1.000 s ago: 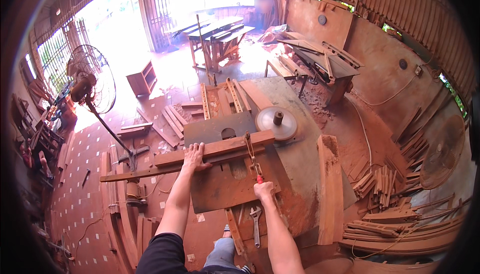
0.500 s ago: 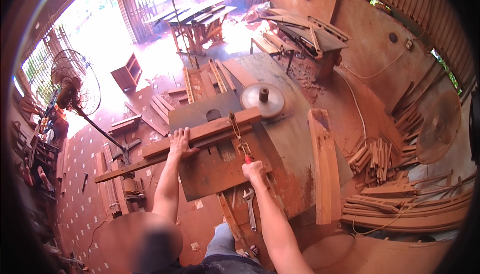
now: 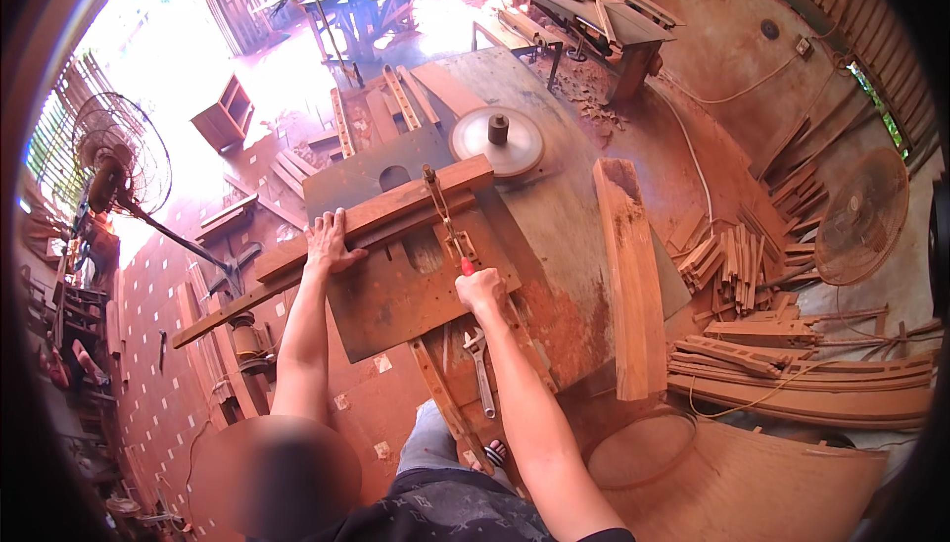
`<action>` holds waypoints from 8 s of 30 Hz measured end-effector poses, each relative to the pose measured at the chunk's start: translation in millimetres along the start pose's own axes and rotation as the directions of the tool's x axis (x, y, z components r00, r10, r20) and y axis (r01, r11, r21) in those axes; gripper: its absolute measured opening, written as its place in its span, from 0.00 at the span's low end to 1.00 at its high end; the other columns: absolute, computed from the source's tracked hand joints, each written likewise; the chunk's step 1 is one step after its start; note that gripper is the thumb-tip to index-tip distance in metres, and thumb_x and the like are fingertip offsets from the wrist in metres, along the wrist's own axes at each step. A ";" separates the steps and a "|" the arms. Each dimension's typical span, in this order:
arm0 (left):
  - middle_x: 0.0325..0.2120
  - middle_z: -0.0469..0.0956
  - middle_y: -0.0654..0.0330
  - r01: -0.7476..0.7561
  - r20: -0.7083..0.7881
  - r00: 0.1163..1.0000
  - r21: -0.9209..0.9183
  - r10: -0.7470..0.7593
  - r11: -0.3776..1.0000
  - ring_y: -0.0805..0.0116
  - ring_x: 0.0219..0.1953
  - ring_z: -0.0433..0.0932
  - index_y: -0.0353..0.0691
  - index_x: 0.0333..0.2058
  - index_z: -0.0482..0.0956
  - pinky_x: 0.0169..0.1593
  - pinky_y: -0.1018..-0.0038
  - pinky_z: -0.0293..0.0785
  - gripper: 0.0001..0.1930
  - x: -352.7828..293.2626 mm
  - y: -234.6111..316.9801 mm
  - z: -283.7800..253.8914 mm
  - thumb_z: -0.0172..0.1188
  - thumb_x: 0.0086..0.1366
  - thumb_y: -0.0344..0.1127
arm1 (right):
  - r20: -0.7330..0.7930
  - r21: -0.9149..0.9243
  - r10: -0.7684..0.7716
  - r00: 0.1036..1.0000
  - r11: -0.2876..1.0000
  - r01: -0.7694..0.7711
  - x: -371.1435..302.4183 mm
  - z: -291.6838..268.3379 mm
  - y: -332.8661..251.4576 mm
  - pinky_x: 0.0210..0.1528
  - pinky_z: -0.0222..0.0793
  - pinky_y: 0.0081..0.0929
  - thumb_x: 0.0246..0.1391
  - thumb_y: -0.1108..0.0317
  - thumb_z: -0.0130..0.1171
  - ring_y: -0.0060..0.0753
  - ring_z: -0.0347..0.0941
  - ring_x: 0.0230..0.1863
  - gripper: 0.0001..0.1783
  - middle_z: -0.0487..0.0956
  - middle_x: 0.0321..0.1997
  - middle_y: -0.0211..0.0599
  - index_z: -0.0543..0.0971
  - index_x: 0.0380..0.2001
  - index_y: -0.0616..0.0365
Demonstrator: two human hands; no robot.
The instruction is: The person uses a spindle moulder to shape the edges of wooden planks. They guide each plank through the spinning cutter with both hands, occasionally lifting and inspecting the shaped edge before continuing.
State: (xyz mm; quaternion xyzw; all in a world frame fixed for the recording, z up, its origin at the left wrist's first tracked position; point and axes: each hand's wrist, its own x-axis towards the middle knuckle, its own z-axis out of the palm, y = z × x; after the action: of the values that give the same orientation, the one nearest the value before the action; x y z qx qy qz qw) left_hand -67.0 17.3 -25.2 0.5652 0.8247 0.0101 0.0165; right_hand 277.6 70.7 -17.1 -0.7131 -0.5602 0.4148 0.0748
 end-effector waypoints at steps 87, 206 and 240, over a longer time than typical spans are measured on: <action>0.61 0.66 0.50 0.001 -0.009 1.000 0.018 -0.001 1.000 0.44 0.67 0.64 0.40 0.74 0.55 0.69 0.39 0.58 0.64 14.1 -4.6 -2.2 0.80 0.44 0.61 | -0.009 0.017 -0.030 1.000 0.999 0.030 7.8 2.0 -17.2 0.55 0.82 0.50 0.55 0.55 0.63 0.63 0.85 0.52 0.22 0.86 0.46 0.64 0.88 0.38 0.67; 0.45 0.81 0.60 0.292 0.274 0.948 -0.952 -0.161 0.097 0.73 0.48 0.76 0.34 0.53 0.79 0.56 0.71 0.73 0.27 -487.3 -30.8 -89.9 0.62 0.75 0.56 | 0.438 0.846 -0.762 0.477 0.529 0.069 -266.5 43.4 -73.7 0.64 0.74 0.30 0.58 0.67 0.77 0.27 0.78 0.58 0.37 0.83 0.58 0.36 0.71 0.66 0.64; 0.37 0.79 0.60 0.167 0.220 0.421 -0.972 -0.880 -0.163 0.71 0.41 0.75 0.34 0.47 0.80 0.45 0.68 0.74 0.36 -888.5 -182.0 -22.2 0.60 0.71 0.70 | 0.876 0.482 -0.476 -0.072 0.862 0.158 -646.5 421.7 -65.5 0.45 0.79 0.23 0.70 0.60 0.65 0.20 0.82 0.44 0.16 0.85 0.49 0.30 0.81 0.52 0.58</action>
State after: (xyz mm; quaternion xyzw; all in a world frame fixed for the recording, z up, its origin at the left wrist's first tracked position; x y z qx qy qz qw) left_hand 82.7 -876.9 4.5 -0.0598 0.7312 0.6686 0.1211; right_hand -73.6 -613.4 76.7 -0.0503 -0.5487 0.8194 -0.1581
